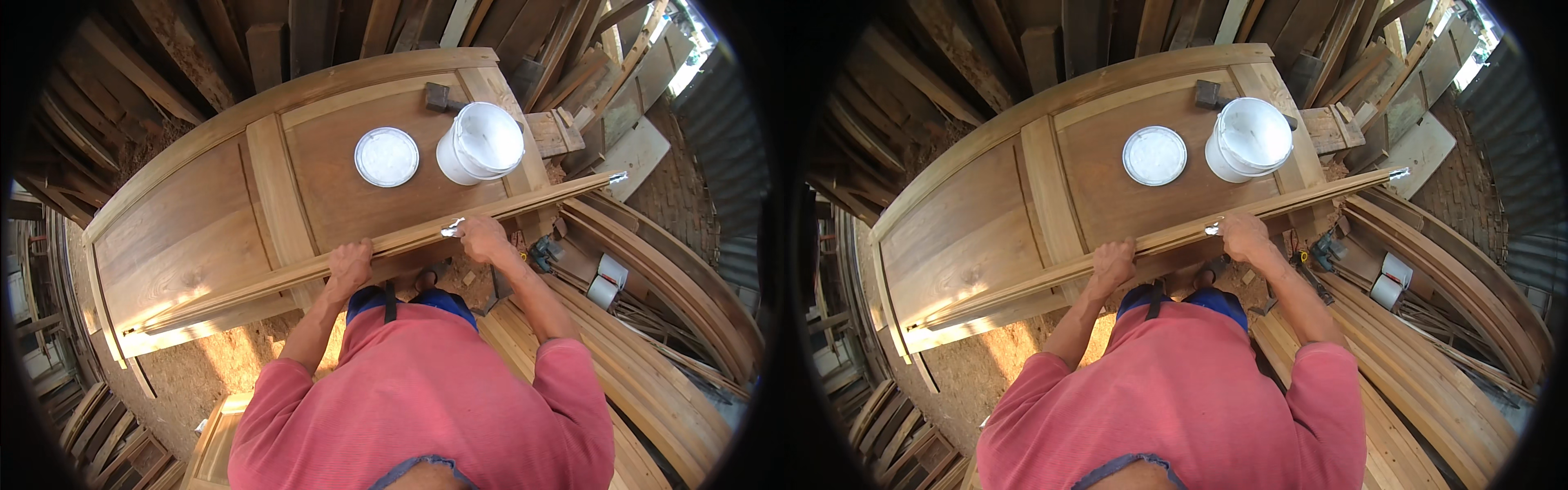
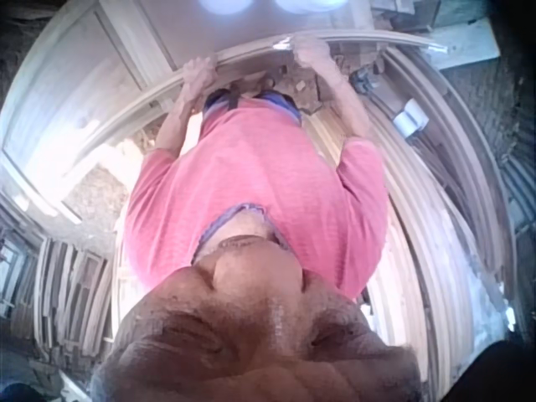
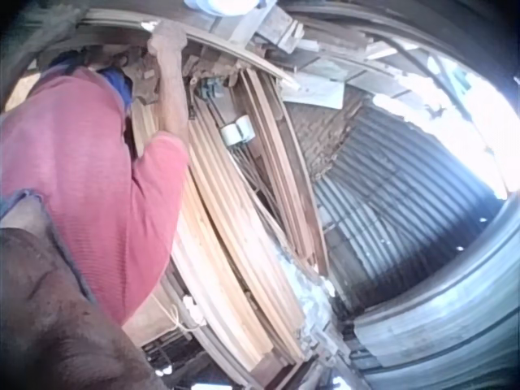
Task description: The person fills joints and holes in a wooden door frame using a white putty-like substance. They use a small spatula-like tool to apply the filler from a bucket and then smooth it into a long joint along the edge of the door.
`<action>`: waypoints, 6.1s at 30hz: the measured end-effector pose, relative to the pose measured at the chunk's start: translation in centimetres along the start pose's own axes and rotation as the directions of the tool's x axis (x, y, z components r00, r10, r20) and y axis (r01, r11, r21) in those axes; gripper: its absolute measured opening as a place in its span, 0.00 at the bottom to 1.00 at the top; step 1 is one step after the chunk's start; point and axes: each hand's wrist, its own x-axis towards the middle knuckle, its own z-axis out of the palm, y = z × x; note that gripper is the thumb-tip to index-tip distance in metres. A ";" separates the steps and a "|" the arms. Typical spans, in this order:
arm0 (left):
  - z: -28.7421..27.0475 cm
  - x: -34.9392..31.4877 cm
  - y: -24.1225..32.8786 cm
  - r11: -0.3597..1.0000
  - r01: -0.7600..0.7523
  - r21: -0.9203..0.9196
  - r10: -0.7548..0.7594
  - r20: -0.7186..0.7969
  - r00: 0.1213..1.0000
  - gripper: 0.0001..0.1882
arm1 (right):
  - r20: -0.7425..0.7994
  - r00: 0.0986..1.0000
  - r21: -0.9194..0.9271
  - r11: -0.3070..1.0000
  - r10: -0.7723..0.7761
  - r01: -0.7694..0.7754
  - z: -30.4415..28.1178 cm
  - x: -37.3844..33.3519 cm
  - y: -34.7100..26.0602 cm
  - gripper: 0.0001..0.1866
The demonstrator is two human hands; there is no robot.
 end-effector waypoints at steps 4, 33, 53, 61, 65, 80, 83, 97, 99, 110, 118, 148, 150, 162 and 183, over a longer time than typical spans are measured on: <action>-0.4 0.0 0.1 1.000 -0.010 -0.008 0.010 -0.003 1.000 0.07 | -0.023 0.981 -0.238 0.952 0.191 -0.191 -3.9 0.1 0.5 0.10; -2.2 1.7 -0.2 0.998 -0.029 0.056 0.021 0.147 0.989 0.09 | -0.006 0.947 -0.198 0.927 0.322 -0.317 -4.2 2.1 -1.4 0.12; -1.7 2.2 -0.4 0.996 -0.007 0.093 -0.009 0.172 0.985 0.15 | -0.151 0.952 -0.025 0.961 0.267 -0.274 -2.2 -0.3 -4.3 0.10; -1.9 2.1 0.0 0.993 0.009 0.114 -0.028 0.162 0.986 0.12 | -0.442 0.840 0.255 0.942 0.314 -0.218 1.0 -2.9 3.4 0.07; -1.2 2.0 -0.9 0.992 -0.034 0.123 0.015 0.149 0.989 0.12 | -0.446 0.843 0.385 0.914 0.302 -0.124 2.5 -6.2 2.4 0.08; -1.9 2.3 -0.2 0.991 -0.049 0.126 0.028 0.168 0.985 0.14 | -0.462 0.643 0.768 0.638 0.611 -0.054 8.5 -6.2 3.4 0.10; -1.0 2.2 -0.8 0.990 -0.039 0.137 0.018 0.154 0.988 0.14 | -0.262 0.775 0.915 0.404 0.575 0.009 7.4 -6.5 2.2 0.10; -1.1 2.1 -0.9 0.991 -0.057 0.124 0.040 0.138 0.990 0.13 | -0.211 0.843 0.952 0.298 0.495 0.064 11.8 -4.5 0.7 0.11; -1.1 2.1 -0.9 0.991 -0.048 0.124 0.032 0.134 0.990 0.13 | -0.131 0.893 0.959 0.282 0.431 0.005 10.4 -5.2 -0.1 0.11; -2.4 2.3 -0.5 0.996 -0.055 0.073 0.039 0.203 0.978 0.12 | -0.304 0.868 0.916 0.371 0.393 0.153 12.5 -4.5 1.8 0.10; -0.9 1.1 -1.7 0.998 -0.051 -0.040 0.055 0.098 0.994 0.14 | -0.188 0.907 0.827 0.559 0.378 -0.062 9.6 -5.0 2.3 0.08; -3.0 1.3 -0.5 0.999 -0.038 0.026 0.033 0.175 0.984 0.12 | -0.261 0.876 0.145 0.914 0.405 -0.379 -2.7 -0.4 0.9 0.15; -2.8 1.4 -0.5 0.999 -0.028 0.026 0.023 0.176 0.984 0.12 | -0.144 0.946 0.049 0.957 0.290 -0.286 -2.8 -0.9 0.3 0.14; -2.7 1.6 -0.4 0.997 -0.034 0.070 0.022 0.164 0.986 0.12 | -0.271 0.867 0.316 0.890 0.417 -0.330 -2.4 -4.8 4.2 0.15; -1.1 2.2 -0.4 0.989 0.030 0.143 -0.055 0.175 0.983 0.16 | -0.674 0.701 0.354 0.935 0.234 0.029 -9.6 -0.3 10.2 0.15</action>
